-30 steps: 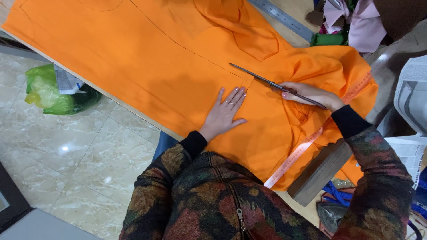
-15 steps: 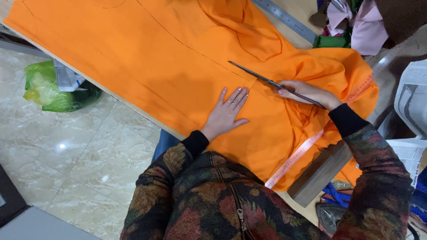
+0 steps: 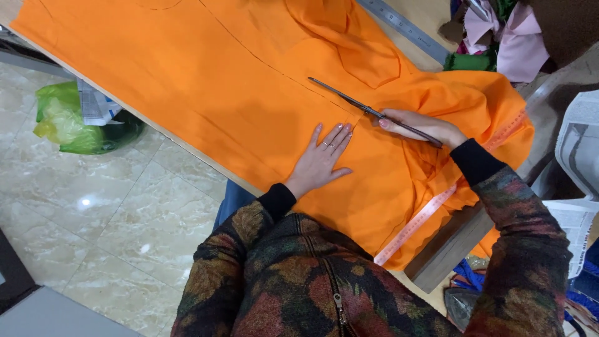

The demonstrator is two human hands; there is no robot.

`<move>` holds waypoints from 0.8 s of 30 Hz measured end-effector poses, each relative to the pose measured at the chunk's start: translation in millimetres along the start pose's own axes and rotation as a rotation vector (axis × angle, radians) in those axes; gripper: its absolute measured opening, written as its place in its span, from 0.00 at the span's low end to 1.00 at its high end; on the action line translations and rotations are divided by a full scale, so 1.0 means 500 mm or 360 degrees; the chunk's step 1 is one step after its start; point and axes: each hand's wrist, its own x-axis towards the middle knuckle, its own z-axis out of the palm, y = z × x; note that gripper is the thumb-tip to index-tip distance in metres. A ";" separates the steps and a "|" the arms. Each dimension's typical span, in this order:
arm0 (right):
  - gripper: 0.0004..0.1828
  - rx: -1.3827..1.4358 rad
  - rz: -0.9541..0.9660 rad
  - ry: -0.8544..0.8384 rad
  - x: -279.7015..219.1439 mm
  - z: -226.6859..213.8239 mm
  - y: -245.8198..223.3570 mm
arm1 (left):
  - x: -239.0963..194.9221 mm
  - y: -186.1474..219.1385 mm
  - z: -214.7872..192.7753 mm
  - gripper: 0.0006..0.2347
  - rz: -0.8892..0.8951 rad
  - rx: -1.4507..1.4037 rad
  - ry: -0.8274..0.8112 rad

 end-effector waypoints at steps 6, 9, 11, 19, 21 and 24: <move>0.38 0.0282 -0.0025 -0.0183 0.036 0.008 0.097 | 0.000 0.000 0.001 0.38 0.0003 0.0013 0.0042; 0.37 0.0418 -0.0082 -0.0192 0.045 0.013 0.116 | -0.001 0.001 0.000 0.38 0.0000 0.0012 0.0054; 0.39 0.0421 -0.0080 -0.0204 0.041 0.010 0.115 | -0.001 0.001 0.001 0.38 0.0002 0.0004 0.0063; 0.40 0.0388 -0.0054 -0.0181 0.024 0.004 0.081 | -0.001 0.001 -0.006 0.38 -0.0002 0.0026 0.0061; 0.34 0.0327 -0.0031 -0.0129 0.008 0.009 0.040 | -0.001 0.001 -0.006 0.38 -0.0007 0.0009 0.0012; 0.29 0.0228 -0.0070 -0.0074 0.001 0.008 0.027 | 0.000 0.003 -0.015 0.37 -0.0010 0.0013 0.0001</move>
